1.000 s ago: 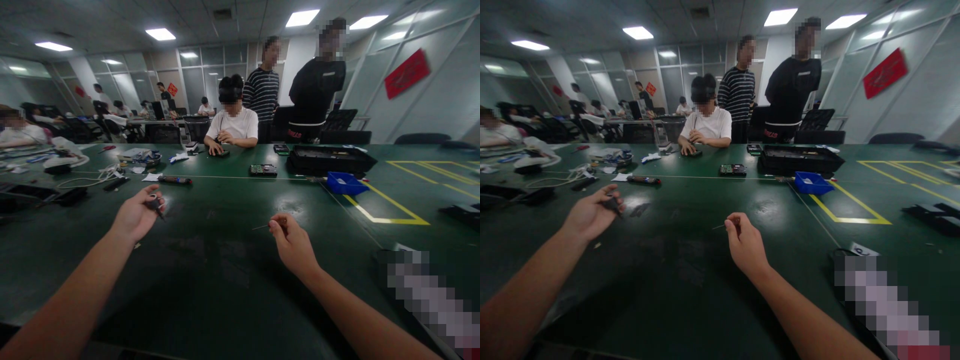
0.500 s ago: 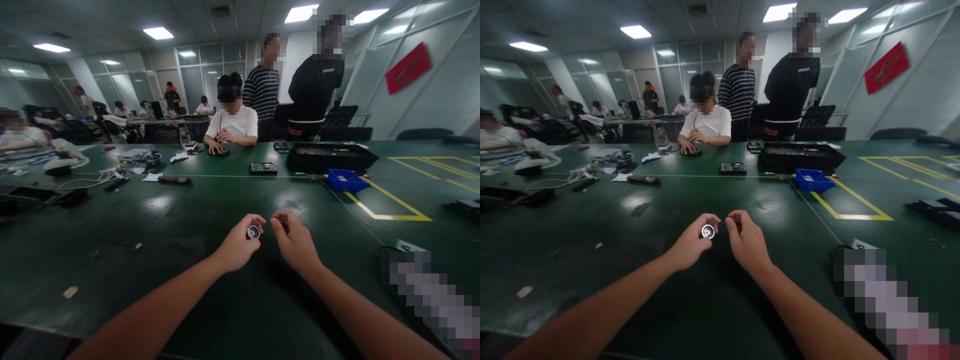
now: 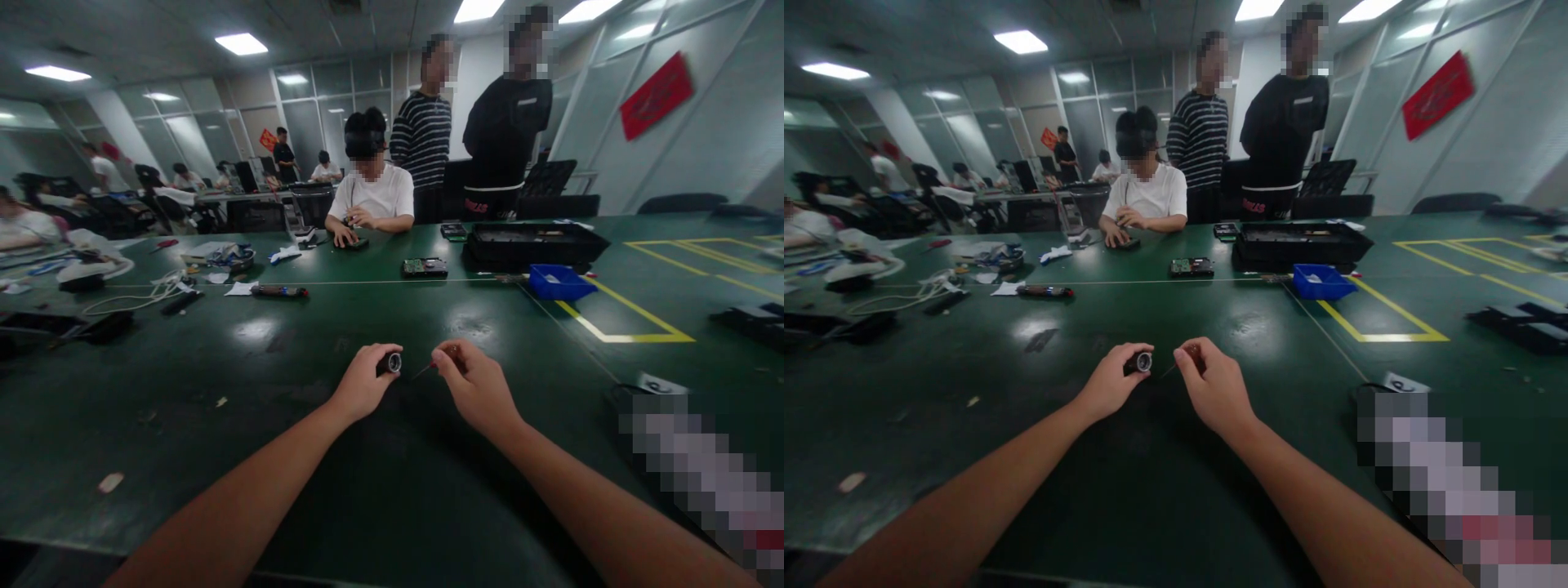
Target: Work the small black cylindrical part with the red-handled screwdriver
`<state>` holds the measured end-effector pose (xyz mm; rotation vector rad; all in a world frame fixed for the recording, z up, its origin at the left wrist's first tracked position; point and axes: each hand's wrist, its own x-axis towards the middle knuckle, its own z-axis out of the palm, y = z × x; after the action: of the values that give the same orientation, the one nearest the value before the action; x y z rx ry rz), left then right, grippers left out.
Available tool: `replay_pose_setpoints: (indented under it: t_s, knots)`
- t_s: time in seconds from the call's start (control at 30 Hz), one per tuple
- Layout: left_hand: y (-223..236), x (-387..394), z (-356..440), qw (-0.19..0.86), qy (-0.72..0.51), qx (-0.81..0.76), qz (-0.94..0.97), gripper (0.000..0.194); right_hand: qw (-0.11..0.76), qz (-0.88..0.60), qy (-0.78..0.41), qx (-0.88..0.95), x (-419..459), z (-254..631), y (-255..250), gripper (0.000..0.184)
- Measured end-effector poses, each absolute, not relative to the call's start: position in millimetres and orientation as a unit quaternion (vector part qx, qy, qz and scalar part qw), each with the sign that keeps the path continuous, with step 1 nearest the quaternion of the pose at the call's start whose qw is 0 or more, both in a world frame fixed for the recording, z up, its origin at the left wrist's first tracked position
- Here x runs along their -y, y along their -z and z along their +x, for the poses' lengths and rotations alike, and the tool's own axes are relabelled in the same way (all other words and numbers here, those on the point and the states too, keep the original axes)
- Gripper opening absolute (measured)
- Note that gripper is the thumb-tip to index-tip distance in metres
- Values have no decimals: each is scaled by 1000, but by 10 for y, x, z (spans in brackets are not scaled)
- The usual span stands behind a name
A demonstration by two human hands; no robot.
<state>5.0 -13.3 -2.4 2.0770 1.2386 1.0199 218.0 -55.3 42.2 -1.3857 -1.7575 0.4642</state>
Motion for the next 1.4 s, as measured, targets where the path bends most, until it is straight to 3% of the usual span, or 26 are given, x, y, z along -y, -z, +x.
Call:
replay_pose_setpoints:
  t_s: [0.1, 0.4, 0.67, 1.4]
  knots:
    - [20, 128, 48, 241, -384, -462, 762, 35, 454, -536, -211, 680, 556, 2177, -406, 23]
    - [20, 124, 35, 263, -390, -454, 757, 38, 540, -490, -232, 644, 565, 2208, -364, 23]
    - [9, 140, 49, 260, -396, -449, 757, 40, 492, -501, -228, 675, 563, 2170, -360, 21]
    - [6, 144, 47, 265, -402, -437, 760, 41, 471, -538, -169, 678, 545, 2198, -389, 27]
